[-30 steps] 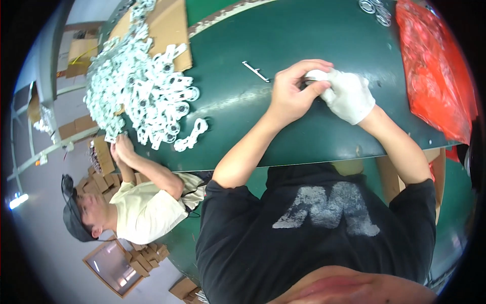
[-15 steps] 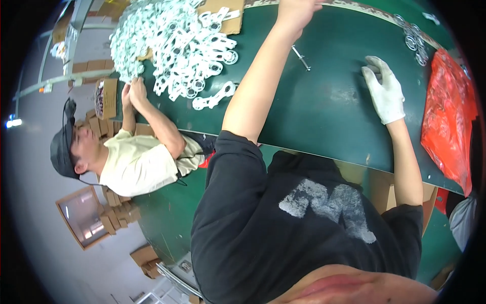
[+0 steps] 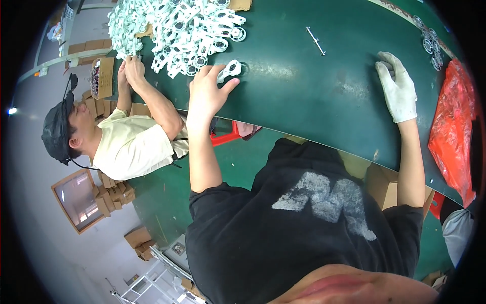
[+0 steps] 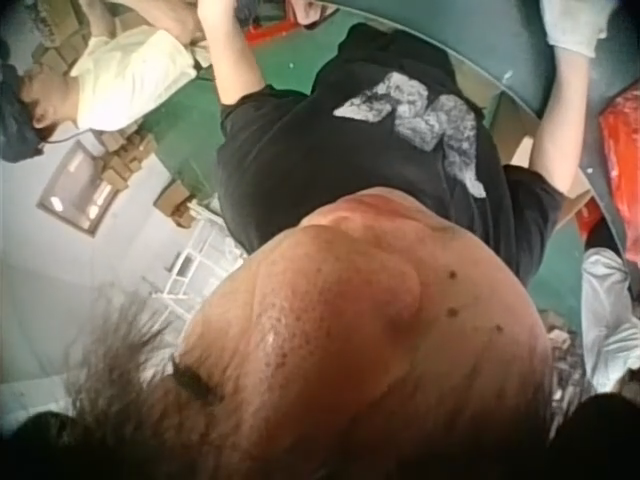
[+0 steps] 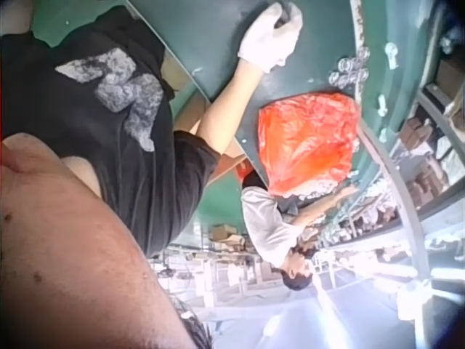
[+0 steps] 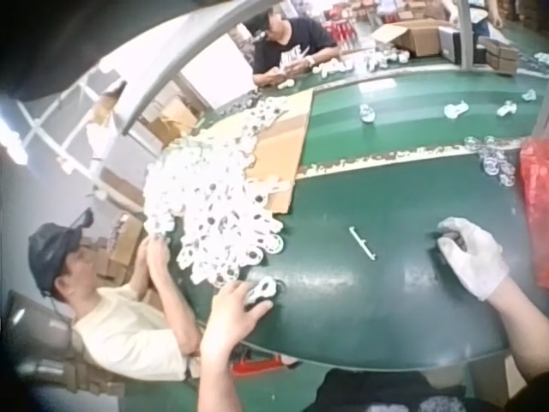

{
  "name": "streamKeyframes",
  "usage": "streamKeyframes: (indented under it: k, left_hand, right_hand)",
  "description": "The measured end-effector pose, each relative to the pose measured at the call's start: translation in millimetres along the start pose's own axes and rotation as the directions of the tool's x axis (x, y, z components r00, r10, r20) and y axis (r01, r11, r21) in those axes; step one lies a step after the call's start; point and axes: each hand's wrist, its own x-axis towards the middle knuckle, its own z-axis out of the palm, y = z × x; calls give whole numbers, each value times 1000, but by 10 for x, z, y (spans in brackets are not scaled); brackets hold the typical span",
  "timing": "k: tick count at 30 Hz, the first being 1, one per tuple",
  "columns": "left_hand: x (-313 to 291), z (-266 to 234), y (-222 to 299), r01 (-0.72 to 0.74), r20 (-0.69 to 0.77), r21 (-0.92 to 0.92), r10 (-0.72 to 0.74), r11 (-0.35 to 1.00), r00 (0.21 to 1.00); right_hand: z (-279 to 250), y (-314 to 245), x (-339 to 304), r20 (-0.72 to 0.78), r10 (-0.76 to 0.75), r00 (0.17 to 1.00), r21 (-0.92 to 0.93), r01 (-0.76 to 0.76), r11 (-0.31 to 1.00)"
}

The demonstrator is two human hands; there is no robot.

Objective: The person assembles circular rings into white plastic frames by hand at a factory workbench, creating finished assemblies.

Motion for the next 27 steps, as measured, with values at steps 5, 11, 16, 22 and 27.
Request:
streamKeyframes:
  k: [5,11,16,22,27]
  left_hand:
    - [404,189,280,-204,-128,4,203,979,971]
    - [766,49,1157,-228,-160,-728,163,647,974]
    - [1028,209,2729,-359,-245,-759,272,544,931]
    - [1925,569,3983,-569,-287,-716,573,404,767]
    - [2344,981,4535,-788,-346,-309,708,533,615]
  right_hand:
    - [-93,4,-31,-24,-29,999,-21,29,999]
    - [-155,-275,-72,157,-83,984,-31,89,996]
    - [-84,-308,-160,71,-144,987,226,125,966]
    - [-325,171,209,-524,61,850,34,-51,998]
    - [-317,217,243,-573,-387,723,-448,119,886]
